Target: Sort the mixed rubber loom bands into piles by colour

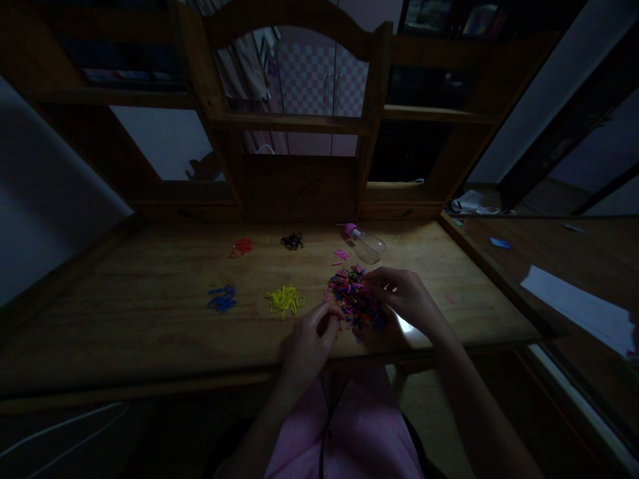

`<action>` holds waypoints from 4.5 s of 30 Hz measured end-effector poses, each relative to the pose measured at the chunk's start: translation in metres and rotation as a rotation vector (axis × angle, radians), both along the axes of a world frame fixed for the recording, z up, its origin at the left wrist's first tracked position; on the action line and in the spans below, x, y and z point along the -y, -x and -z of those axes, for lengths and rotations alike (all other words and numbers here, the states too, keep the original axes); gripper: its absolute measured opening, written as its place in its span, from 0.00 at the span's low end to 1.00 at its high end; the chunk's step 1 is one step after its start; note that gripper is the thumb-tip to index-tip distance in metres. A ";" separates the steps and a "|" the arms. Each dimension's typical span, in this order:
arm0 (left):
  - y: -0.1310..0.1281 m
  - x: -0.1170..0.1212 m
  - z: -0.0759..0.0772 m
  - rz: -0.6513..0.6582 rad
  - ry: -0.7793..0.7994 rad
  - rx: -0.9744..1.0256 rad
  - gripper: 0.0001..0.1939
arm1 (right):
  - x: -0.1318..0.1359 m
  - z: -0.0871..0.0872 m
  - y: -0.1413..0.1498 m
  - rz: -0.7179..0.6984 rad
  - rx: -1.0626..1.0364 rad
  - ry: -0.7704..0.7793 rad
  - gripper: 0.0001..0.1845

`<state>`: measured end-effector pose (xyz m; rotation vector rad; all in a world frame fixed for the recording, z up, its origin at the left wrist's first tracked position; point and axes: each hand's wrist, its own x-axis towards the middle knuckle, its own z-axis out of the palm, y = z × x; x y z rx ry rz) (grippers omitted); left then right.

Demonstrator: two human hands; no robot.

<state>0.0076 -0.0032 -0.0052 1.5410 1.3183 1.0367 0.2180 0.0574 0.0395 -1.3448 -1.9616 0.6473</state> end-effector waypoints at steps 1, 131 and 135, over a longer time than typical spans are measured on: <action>0.000 0.000 -0.001 -0.001 -0.003 -0.005 0.09 | 0.000 -0.001 0.000 0.001 -0.016 0.014 0.09; -0.002 0.003 -0.005 -0.005 -0.041 -0.018 0.09 | -0.100 0.004 0.036 -0.151 0.319 -0.260 0.12; -0.002 0.002 -0.004 -0.006 -0.040 -0.017 0.09 | -0.106 0.011 0.042 -0.228 0.367 -0.221 0.11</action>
